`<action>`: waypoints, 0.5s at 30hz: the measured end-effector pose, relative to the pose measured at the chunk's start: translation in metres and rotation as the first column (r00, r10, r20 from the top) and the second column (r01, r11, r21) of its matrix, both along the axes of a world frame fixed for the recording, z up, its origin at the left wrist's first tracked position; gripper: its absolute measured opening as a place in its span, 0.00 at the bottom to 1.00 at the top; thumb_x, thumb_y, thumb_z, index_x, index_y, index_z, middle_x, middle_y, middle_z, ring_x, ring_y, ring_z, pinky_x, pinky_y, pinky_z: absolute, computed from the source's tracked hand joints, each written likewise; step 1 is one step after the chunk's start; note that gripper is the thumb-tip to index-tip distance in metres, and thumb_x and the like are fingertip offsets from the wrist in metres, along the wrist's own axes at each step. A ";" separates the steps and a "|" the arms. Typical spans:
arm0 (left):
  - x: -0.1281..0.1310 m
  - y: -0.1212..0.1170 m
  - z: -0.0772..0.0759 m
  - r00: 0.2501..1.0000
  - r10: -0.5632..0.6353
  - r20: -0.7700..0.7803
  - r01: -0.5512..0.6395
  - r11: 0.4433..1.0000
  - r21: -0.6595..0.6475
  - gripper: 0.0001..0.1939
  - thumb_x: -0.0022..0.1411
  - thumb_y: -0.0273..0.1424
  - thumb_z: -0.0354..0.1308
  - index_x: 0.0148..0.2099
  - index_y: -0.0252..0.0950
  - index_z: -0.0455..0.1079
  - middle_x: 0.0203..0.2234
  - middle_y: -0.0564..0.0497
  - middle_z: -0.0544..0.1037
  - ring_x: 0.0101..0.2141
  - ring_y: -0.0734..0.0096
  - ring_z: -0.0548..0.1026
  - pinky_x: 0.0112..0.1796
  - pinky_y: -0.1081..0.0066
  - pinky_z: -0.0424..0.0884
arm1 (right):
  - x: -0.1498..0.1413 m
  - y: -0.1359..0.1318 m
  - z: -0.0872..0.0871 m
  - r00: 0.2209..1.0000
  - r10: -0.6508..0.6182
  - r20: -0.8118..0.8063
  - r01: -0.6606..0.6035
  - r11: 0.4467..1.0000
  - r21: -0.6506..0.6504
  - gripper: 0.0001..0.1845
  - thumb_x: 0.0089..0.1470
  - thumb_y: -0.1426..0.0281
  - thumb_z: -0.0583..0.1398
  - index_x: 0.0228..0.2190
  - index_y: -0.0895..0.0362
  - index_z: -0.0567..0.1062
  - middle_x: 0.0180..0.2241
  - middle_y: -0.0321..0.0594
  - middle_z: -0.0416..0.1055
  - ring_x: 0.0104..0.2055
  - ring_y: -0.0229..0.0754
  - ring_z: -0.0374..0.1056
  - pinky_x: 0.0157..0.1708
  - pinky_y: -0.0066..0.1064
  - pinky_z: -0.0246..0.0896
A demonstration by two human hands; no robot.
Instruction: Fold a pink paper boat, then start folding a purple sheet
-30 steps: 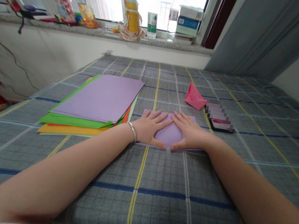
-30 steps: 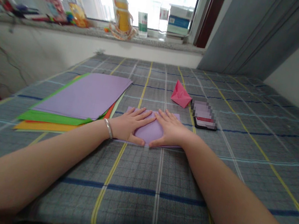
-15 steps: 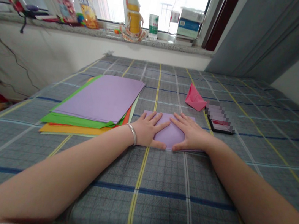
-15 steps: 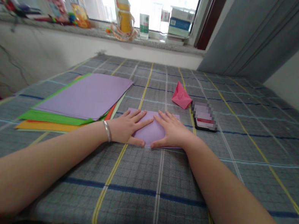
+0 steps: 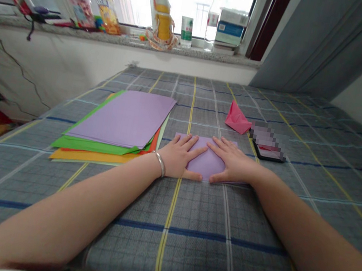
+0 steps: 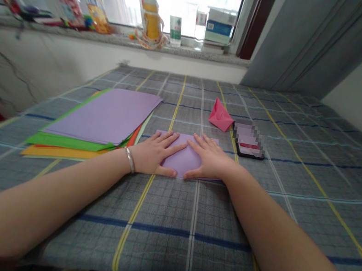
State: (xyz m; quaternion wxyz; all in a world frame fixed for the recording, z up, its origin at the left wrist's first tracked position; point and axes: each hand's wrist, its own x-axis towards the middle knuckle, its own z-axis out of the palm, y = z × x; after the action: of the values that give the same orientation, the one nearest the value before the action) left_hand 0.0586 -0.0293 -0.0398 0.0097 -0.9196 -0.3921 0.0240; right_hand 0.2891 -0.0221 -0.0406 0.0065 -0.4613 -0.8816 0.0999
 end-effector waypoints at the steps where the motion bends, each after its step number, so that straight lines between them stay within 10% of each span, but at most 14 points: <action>1: 0.001 0.000 -0.001 1.000 0.001 0.007 -0.001 1.000 0.012 0.48 0.56 0.63 0.43 0.70 0.42 0.40 0.67 0.36 0.44 0.65 0.42 0.45 0.59 0.45 0.45 | 0.000 0.000 0.000 1.000 0.003 0.004 -0.003 1.000 0.014 0.65 0.34 0.39 0.62 0.66 0.55 0.47 0.68 0.50 0.37 0.68 0.62 0.32 0.63 0.55 0.34; 8: -0.001 0.008 0.001 0.939 0.336 0.068 -0.342 0.934 0.107 0.41 0.63 0.57 0.35 0.67 0.33 0.51 0.62 0.39 0.59 0.60 0.44 0.56 0.57 0.47 0.51 | 0.002 0.001 -0.004 1.000 -0.023 0.011 0.022 0.997 0.068 0.64 0.33 0.36 0.60 0.65 0.55 0.50 0.68 0.50 0.39 0.68 0.62 0.34 0.64 0.55 0.33; 15: -0.004 0.008 0.000 0.955 0.288 0.078 -0.296 0.943 0.148 0.38 0.65 0.53 0.37 0.66 0.31 0.52 0.63 0.39 0.58 0.63 0.47 0.51 0.60 0.49 0.45 | 0.003 0.002 -0.008 0.998 -0.064 0.015 0.064 0.998 0.023 0.67 0.31 0.37 0.61 0.66 0.54 0.45 0.68 0.48 0.36 0.68 0.64 0.31 0.64 0.56 0.31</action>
State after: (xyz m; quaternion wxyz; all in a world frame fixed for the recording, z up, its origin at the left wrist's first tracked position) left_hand 0.0541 -0.0217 -0.0402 0.0683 -0.8479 -0.5248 -0.0316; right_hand 0.2924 -0.0204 -0.0486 0.0079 -0.4900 -0.8674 0.0862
